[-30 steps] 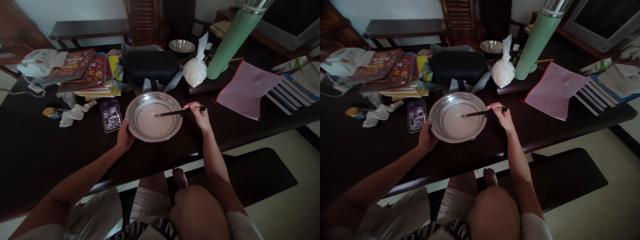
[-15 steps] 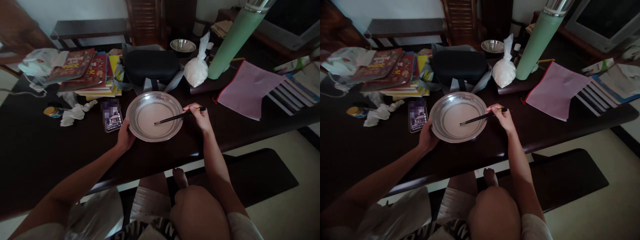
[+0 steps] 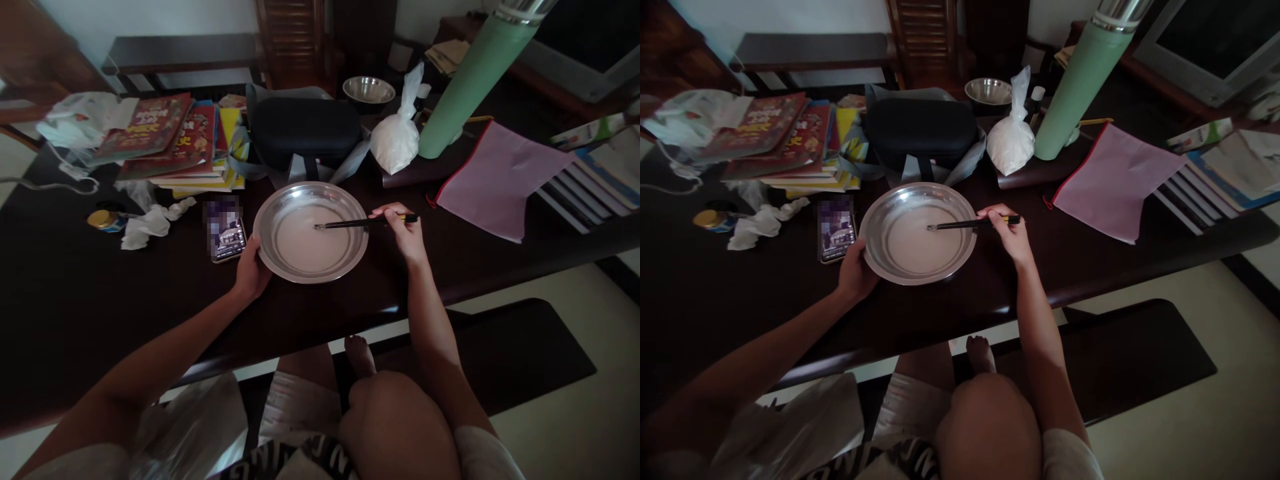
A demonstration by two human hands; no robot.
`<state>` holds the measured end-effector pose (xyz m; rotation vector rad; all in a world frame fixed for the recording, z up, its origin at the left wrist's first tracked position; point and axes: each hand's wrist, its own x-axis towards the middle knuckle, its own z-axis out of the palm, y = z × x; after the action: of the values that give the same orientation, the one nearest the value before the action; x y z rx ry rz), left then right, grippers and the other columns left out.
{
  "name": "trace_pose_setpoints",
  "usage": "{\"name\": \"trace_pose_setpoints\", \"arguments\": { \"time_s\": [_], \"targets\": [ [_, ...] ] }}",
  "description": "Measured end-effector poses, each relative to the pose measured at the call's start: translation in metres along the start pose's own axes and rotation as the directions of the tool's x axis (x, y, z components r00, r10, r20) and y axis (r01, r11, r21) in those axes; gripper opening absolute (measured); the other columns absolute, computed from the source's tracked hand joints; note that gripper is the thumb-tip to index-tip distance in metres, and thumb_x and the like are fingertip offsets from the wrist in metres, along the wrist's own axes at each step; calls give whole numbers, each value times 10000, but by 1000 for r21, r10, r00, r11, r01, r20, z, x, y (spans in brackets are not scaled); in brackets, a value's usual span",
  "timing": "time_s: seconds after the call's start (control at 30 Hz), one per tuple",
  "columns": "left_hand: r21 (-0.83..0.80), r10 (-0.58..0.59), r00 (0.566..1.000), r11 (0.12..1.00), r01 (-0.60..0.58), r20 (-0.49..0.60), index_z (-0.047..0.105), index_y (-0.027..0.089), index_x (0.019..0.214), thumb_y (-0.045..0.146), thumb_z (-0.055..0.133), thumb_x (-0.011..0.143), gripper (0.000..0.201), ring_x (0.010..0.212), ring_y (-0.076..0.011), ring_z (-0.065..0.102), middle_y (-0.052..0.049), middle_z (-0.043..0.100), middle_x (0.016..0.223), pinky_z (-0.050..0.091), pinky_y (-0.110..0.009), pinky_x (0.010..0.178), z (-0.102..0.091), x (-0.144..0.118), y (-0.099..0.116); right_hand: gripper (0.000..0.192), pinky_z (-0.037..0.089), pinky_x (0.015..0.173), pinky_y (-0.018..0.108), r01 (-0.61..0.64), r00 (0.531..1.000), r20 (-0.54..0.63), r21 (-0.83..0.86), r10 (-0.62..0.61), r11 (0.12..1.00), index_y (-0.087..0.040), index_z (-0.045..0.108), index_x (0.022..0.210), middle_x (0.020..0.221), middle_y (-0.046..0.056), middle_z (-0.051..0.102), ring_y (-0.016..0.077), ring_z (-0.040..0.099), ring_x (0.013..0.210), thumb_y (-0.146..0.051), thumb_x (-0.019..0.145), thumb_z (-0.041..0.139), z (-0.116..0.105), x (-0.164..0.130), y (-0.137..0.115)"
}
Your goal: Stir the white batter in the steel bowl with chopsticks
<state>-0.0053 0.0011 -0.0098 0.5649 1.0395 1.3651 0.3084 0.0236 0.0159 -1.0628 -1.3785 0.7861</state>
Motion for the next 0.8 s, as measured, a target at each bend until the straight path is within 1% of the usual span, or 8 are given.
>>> {"name": "trace_pose_setpoints", "arguments": {
  "time_s": [0.1, 0.2, 0.27, 0.37, 0.5, 0.67, 0.73, 0.8],
  "targets": [
    [0, 1, 1000, 1000, -1, 6, 705, 224, 941, 405, 727, 767, 252, 1263, -351, 632, -48, 773, 1098, 557, -462, 1047, 0, 0, 0, 390, 625, 766, 360, -39, 999, 20, 4, 39, 999, -267, 776, 876, 775, -2, 778, 179, 760, 769, -633, 909, 644, -1, -1, 0],
    [10, 2, 1000, 1000, -3, 2, 695, 229, 936, 411, 723, 764, 252, 1270, -362, 630, -56, 771, 1111, 563, -479, 1037, 1, -1, 1, 391, 626, 834, 382, -19, 994, 107, -39, 23, 999, -272, 780, 864, 844, 13, 793, 195, 766, 861, -642, 894, 658, 0, -1, -1],
    [23, 3, 1000, 1000, -4, 4, 688, 230, 932, 416, 729, 763, 254, 1273, -369, 628, -62, 771, 1102, 565, -488, 1034, 1, -1, 1, 389, 625, 861, 392, -10, 998, 68, -40, 12, 999, -274, 774, 851, 864, 14, 795, 201, 769, 887, -646, 888, 663, 0, -1, -1],
    [32, 7, 1000, 999, -7, 9, 684, 227, 933, 430, 743, 759, 273, 1274, -371, 630, -68, 770, 1086, 563, -492, 1038, 1, -1, 1, 393, 626, 789, 371, -44, 999, -5, 7, 44, 999, -268, 769, 862, 801, 5, 783, 190, 769, 798, -641, 898, 650, 0, -1, 0],
    [25, 7, 1000, 1000, -7, 0, 686, 231, 930, 431, 746, 757, 271, 1272, -366, 632, -53, 774, 1083, 565, -484, 1037, 0, 0, 0, 405, 623, 785, 364, -47, 994, 99, -7, 47, 999, -261, 781, 869, 811, 13, 791, 190, 766, 812, -650, 880, 670, 0, -1, 0],
    [16, 2, 1000, 1000, -2, 12, 690, 227, 948, 412, 735, 773, 259, 1272, -358, 633, -50, 778, 1086, 562, -475, 1042, 0, 0, 0, 380, 619, 779, 358, -18, 1000, 1, 29, 18, 999, -264, 773, 889, 766, -4, 774, 176, 761, 760, -627, 900, 661, 0, 0, -1],
    [13, -2, 1000, 1000, 1, 18, 693, 224, 972, 410, 728, 775, 273, 1278, -359, 630, -58, 777, 1116, 561, -477, 1043, 1, -1, 1, 386, 622, 775, 364, -33, 999, 27, 33, 32, 999, -261, 770, 891, 759, -3, 772, 176, 758, 740, -628, 905, 653, 0, 0, 0],
    [19, -2, 1000, 1000, 2, 17, 691, 223, 966, 415, 725, 776, 273, 1280, -363, 629, -63, 775, 1140, 563, -479, 1038, 2, -1, 1, 386, 626, 822, 378, -36, 995, 89, 9, 35, 999, -260, 777, 892, 807, 7, 786, 187, 768, 801, -629, 896, 665, 0, 0, 1]
  ]
}}
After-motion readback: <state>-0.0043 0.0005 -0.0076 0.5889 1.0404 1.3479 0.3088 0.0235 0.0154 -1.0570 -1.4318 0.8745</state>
